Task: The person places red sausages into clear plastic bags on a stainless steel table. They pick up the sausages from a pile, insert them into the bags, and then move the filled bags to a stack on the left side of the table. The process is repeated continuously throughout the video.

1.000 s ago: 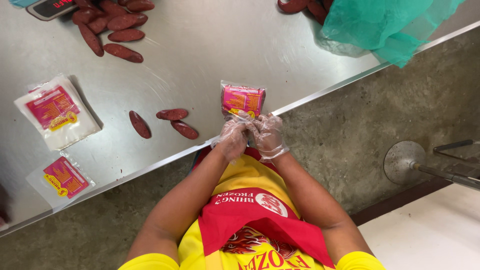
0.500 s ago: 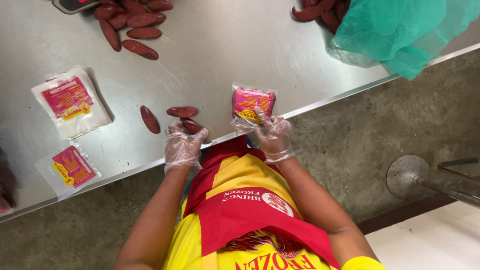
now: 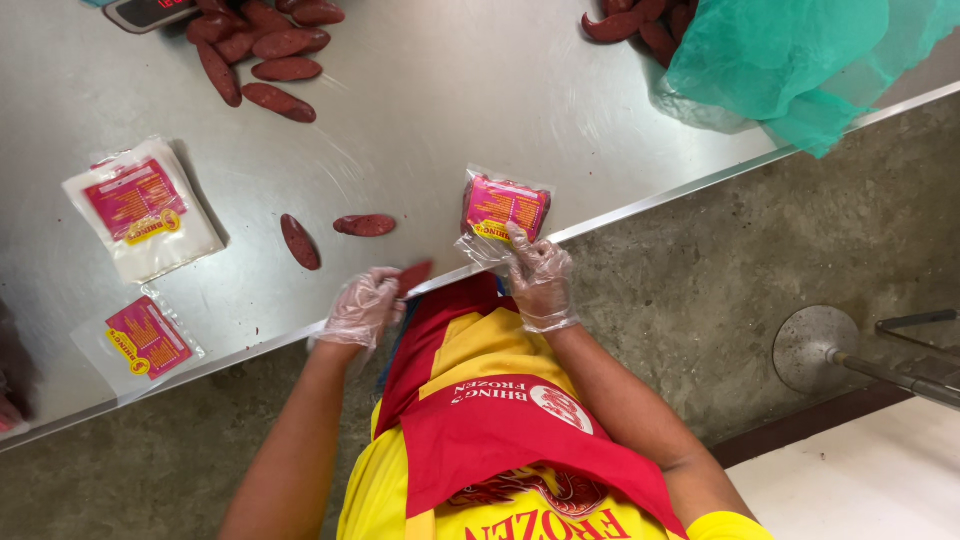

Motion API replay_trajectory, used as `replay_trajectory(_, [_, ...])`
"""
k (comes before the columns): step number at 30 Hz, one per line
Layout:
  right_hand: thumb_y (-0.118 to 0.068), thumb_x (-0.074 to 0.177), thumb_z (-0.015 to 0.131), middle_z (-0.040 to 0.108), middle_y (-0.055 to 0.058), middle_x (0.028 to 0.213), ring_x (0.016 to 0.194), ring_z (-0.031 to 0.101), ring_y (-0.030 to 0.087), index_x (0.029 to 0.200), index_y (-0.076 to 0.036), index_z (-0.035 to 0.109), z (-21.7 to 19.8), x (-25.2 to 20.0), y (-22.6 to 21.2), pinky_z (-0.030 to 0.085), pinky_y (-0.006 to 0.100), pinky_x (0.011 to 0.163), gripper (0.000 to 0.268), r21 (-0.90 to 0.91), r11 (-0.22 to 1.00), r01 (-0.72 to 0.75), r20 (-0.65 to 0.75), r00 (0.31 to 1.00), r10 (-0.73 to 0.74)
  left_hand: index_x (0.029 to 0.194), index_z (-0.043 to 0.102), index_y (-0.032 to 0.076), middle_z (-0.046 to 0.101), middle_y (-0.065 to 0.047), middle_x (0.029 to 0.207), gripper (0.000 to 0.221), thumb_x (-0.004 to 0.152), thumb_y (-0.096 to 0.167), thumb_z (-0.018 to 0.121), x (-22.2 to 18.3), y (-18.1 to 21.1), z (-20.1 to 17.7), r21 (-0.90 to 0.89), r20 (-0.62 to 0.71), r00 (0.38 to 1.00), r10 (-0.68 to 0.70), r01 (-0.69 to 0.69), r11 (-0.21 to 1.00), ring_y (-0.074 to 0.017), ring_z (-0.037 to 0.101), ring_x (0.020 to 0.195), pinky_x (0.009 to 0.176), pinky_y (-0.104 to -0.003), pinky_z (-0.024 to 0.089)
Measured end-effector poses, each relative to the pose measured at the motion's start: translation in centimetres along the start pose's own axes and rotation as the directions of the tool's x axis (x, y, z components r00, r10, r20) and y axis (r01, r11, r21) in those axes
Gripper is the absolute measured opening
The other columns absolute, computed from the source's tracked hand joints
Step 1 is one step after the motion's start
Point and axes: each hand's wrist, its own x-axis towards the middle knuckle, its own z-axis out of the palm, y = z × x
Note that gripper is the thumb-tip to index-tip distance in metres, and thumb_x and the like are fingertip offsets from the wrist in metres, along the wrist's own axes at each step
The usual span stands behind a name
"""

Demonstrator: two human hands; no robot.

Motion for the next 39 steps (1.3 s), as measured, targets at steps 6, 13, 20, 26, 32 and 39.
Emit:
replay_trajectory(6, [-0.021,0.096,0.074,0.056,0.01,0.08,0.07,0.055,0.026,0.134,-0.023,0.072,-1.2,0.6,-0.6,0.045,0.045,0.062,0.038,-0.087,0.987,0.135,-0.011,0.991,-0.136,0.14,0.055,0.005,0.071,-0.004,0.101,0.04,0.101,0.012,0.055,-1.3,2.1,7.8,-0.488,0.277,0.939,0.204,-0.046,0.872,-0.008,0.066,0.08,0.066,-0.023,0.056])
replay_trajectory(13, [-0.02,0.098,0.071,0.056,0.008,0.08,0.066,0.054,0.021,0.13,-0.024,0.073,-1.8,1.1,-1.3,0.046,0.04,0.06,0.033,0.324,0.939,-0.115,0.083,0.992,0.093,0.136,0.061,0.007,0.068,-0.005,0.098,0.032,0.105,0.008,0.056,2.6,2.3,13.0,-0.553,0.279,0.893,0.354,-0.152,0.819,-0.0103,0.06,0.082,0.075,-0.024,0.053])
replay_trajectory(20, [-0.014,0.099,0.069,0.058,0.011,0.078,0.071,0.054,0.027,0.131,-0.018,0.073,-2.7,2.3,-1.4,0.044,0.044,0.065,0.033,0.143,0.975,0.171,0.027,0.984,-0.177,0.115,0.064,0.005,0.069,-0.001,0.108,0.02,0.098,0.01,0.057,4.5,4.2,14.8,-0.628,0.214,0.932,0.293,-0.099,0.772,-0.0094,0.067,0.097,0.085,-0.027,0.057])
replay_trajectory(26, [-0.016,0.099,0.067,0.063,0.01,0.083,0.075,0.058,0.029,0.131,-0.017,0.072,-2.9,2.7,-1.5,0.046,0.045,0.069,0.033,0.163,0.975,0.154,0.081,0.982,-0.169,0.11,0.066,0.008,0.07,0.0,0.099,0.019,0.099,0.016,0.053,6.2,4.2,17.2,-0.549,0.065,0.968,0.241,-0.168,0.819,-0.0096,0.065,0.087,0.074,-0.029,0.054])
replay_trajectory(32, [-0.015,0.099,0.066,0.063,0.011,0.082,0.073,0.057,0.027,0.13,-0.017,0.074,-2.7,2.3,-0.6,0.046,0.042,0.07,0.032,0.242,0.968,0.073,0.102,0.99,-0.1,0.103,0.068,0.003,0.07,-0.006,0.093,0.012,0.094,0.008,0.062,6.0,5.7,18.0,-0.526,-0.015,0.985,0.17,-0.153,0.837,-0.0175,0.063,0.081,0.068,-0.038,0.053])
replay_trajectory(39, [-0.017,0.095,0.072,0.055,0.01,0.076,0.068,0.052,0.025,0.121,-0.022,0.079,-1.2,0.4,0.6,0.042,0.041,0.064,0.028,0.263,0.957,-0.12,0.024,0.993,0.118,0.112,0.079,0.022,0.079,-0.004,0.108,0.024,0.089,0.023,0.072,1.9,8.3,5.0,0.257,0.249,0.909,0.334,-0.395,0.882,-0.017,0.075,0.093,0.087,-0.031,0.06])
